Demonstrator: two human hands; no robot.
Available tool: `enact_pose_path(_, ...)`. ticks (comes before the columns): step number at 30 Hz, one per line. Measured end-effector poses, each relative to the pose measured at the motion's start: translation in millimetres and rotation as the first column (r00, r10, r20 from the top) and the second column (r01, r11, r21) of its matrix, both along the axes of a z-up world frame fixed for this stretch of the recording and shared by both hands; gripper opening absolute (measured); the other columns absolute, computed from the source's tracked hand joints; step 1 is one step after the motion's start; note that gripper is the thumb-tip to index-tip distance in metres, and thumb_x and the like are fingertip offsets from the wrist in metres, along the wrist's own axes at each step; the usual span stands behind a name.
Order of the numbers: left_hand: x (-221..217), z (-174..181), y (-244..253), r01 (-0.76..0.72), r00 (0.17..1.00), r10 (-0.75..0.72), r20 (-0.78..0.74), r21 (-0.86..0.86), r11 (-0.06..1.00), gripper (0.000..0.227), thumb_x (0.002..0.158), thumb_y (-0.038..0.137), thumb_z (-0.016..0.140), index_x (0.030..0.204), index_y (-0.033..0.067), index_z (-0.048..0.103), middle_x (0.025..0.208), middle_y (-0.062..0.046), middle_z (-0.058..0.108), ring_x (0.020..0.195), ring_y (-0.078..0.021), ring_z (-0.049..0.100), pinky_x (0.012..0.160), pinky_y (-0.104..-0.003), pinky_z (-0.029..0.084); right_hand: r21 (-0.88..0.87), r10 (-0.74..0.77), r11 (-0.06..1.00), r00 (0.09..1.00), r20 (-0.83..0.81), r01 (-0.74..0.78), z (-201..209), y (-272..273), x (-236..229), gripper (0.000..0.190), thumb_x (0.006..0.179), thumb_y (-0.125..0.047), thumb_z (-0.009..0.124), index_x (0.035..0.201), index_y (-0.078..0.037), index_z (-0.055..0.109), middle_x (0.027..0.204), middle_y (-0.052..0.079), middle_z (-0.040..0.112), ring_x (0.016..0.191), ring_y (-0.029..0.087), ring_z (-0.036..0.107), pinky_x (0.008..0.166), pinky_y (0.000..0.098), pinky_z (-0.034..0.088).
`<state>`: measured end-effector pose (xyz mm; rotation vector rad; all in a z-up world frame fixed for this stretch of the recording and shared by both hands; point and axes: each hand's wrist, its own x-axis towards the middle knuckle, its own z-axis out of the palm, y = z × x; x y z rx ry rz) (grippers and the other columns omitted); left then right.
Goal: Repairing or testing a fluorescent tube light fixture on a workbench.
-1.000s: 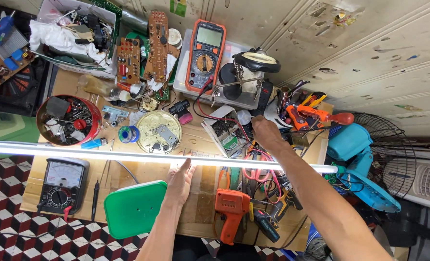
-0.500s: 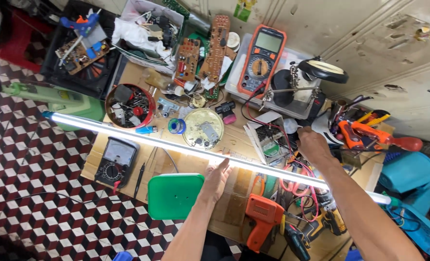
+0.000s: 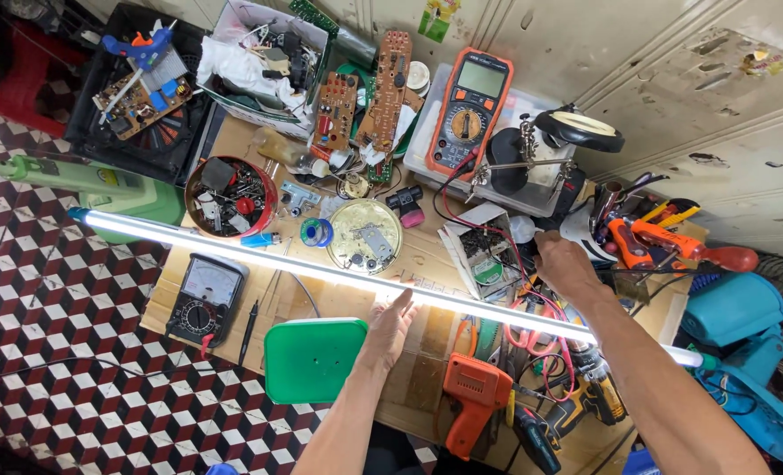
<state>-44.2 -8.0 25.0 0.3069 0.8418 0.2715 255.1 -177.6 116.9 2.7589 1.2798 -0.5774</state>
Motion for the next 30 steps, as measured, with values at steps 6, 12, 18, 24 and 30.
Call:
enact_pose_path(6,-4.5,-21.9,-0.6,0.018,1.000,-0.018,-0.004,0.005,1.000,0.076,0.085,0.017,0.079,0.136,-0.0231,0.041,0.153,-0.032,0.041,0.146,-0.0410,0.039,0.121,-0.048,0.034,-0.068,-0.025,0.997,0.996,-0.082,0.019,18.7,5.5,0.9,0.022,0.085,-0.007,0.067,0.104,0.003,0.062,0.107,0.027,0.067,0.095,0.042,0.070,0.085,0.0472,0.057)
enact_pose_path(12,5.3,6.5,6.6,0.056,0.995,-0.054,-0.081,0.027,0.998,0.075,0.089,0.006,0.066,0.154,0.0028,0.028,0.154,-0.018,0.047,0.140,-0.0271,0.048,0.116,-0.042,0.043,0.042,0.006,0.999,0.990,-0.139,0.000,28.3,2.6,5.9,0.024,0.081,-0.004,0.067,0.103,0.004,0.061,0.104,0.030,0.068,0.100,0.047,0.066,0.086,0.0517,0.053)
enact_pose_path(18,6.7,9.0,5.6,0.054,0.995,-0.051,-0.091,0.028,0.998,0.071,0.090,0.002,0.064,0.153,0.0019,0.030,0.150,-0.021,0.050,0.135,-0.0259,0.053,0.113,-0.041,0.046,-0.004,0.019,1.000,0.988,-0.151,-0.020,20.6,-1.4,12.4,0.034,0.082,-0.008,0.068,0.111,0.005,0.057,0.109,0.030,0.066,0.101,0.047,0.066,0.089,0.0511,0.053)
enact_pose_path(24,5.7,1.7,5.2,0.059,0.993,-0.056,-0.105,0.025,0.998,0.072,0.089,0.004,0.067,0.152,0.0037,0.033,0.145,-0.018,0.054,0.130,-0.0253,0.056,0.112,-0.041,0.047,-0.038,-0.060,0.998,0.952,-0.301,0.051,49.3,4.7,14.6,0.036,0.088,-0.011,0.065,0.114,0.007,0.049,0.102,0.030,0.067,0.100,0.048,0.065,0.086,0.0521,0.053)
enact_pose_path(30,9.2,2.6,7.2,0.069,0.986,-0.062,-0.152,0.038,0.997,0.057,0.089,0.005,0.068,0.141,0.0053,0.045,0.136,-0.015,0.060,0.125,-0.0246,0.059,0.109,-0.043,0.049,-0.056,-0.246,0.969,0.962,-0.118,0.240,78.6,6.9,-10.4,0.039,0.091,-0.018,0.067,0.121,0.002,0.051,0.113,0.028,0.067,0.107,0.044,0.066,0.092,0.0500,0.053)
